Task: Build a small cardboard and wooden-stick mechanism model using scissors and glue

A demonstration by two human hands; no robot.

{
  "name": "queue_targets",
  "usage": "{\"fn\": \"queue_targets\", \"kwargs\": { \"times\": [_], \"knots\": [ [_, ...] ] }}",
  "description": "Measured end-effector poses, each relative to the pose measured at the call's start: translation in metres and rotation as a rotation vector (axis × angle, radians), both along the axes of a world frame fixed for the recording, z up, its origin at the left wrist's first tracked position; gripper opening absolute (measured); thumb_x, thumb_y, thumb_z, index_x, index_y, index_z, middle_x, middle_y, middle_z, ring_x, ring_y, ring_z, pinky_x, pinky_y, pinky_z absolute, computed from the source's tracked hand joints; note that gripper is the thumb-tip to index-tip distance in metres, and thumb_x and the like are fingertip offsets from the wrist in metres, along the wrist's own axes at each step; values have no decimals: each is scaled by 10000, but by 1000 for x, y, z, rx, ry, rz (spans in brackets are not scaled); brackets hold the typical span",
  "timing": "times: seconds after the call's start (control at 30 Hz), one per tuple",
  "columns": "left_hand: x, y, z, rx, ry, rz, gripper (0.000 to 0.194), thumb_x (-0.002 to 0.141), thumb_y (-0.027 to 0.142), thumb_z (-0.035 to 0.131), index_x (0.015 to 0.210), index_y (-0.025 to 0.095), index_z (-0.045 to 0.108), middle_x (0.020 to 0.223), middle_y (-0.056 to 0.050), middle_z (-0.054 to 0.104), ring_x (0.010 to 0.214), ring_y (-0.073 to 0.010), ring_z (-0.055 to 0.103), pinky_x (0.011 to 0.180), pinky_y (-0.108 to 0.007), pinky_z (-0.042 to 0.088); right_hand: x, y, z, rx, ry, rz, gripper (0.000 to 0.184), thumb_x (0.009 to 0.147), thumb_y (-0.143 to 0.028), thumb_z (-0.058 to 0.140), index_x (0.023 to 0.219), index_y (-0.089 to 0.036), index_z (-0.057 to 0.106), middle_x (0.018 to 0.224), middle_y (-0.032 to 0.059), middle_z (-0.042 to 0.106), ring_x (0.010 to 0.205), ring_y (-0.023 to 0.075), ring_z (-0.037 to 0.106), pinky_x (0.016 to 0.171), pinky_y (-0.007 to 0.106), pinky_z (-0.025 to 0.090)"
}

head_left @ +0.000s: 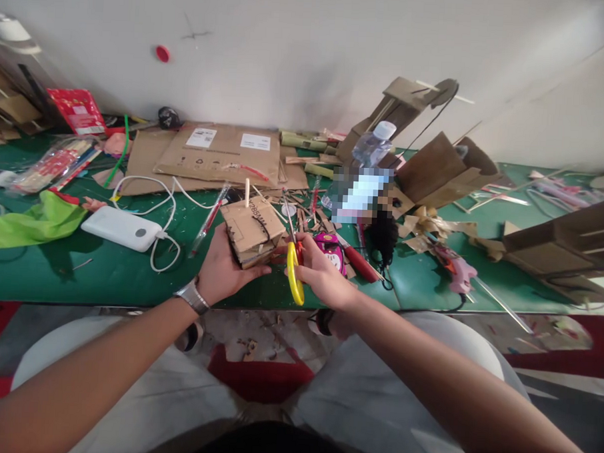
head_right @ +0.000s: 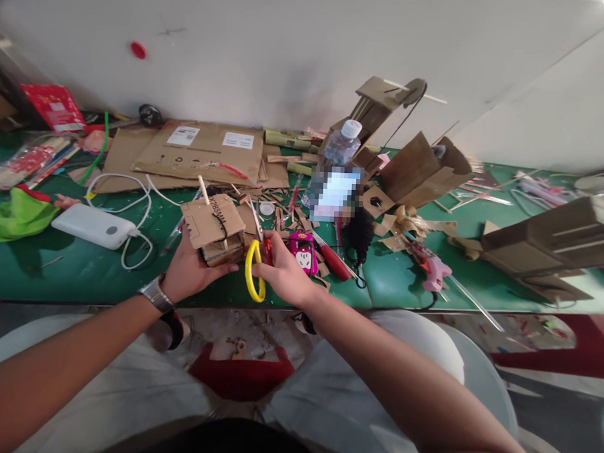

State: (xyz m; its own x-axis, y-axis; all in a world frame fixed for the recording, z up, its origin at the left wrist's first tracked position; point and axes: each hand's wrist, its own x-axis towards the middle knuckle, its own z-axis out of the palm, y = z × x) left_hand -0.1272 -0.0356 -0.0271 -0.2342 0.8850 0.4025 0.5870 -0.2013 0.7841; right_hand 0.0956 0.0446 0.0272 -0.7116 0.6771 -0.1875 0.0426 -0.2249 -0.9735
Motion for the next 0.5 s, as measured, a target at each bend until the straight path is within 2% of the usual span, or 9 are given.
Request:
{"fn": "queue_targets", "kwargs": {
  "times": [0.1,0.17,0.23,0.3,0.4,0.5],
  "knots": [
    [1,-5,1,-6,65,-46,1069,667,484,997,1500,202,390,1477,-217,576,1394,-436,606,1191,-670,486,1,2,1,-10,-7,-61,528,730,-242,744,1172,-297,461,1100,15,706,949,220,695,717,328,570],
    [-1,-9,0,-28,93,-51,1034,705,405,969,1514,218,354,1478,-205,578,1398,-420,609,1182,-646,507,2,3,2,-7,-3,-80,537,738,-248,748,1181,-301,449,1140,26,706,924,220,698,642,309,561],
    [-1,-11,-1,-41,102,-34,997,724,382,953,1505,221,354,1465,-203,586,1393,-411,613,1166,-627,527,3,3,4,30,27,-119,530,753,-251,744,1183,-307,440,1180,33,701,928,216,696,632,307,563],
    [0,-10,-3,-45,110,-9,1006,705,417,973,1483,210,369,1441,-204,599,1380,-416,621,1151,-620,541,5,2,7,110,93,-189,482,788,-282,727,1171,-313,436,1177,28,693,902,203,683,626,299,551],
    [4,-5,-2,-52,148,48,1057,610,478,1029,1426,189,422,1384,-196,623,1347,-437,636,1132,-620,553,7,2,12,220,138,-235,430,845,-364,736,1154,-315,440,1049,-4,668,696,146,597,536,268,476],
    [5,-1,3,-47,127,72,1026,622,509,1012,1404,182,434,1365,-198,631,1326,-439,648,1117,-617,561,11,5,17,192,92,-193,426,905,-465,717,1193,-310,445,977,-12,661,581,124,553,461,257,418]
  ]
}}
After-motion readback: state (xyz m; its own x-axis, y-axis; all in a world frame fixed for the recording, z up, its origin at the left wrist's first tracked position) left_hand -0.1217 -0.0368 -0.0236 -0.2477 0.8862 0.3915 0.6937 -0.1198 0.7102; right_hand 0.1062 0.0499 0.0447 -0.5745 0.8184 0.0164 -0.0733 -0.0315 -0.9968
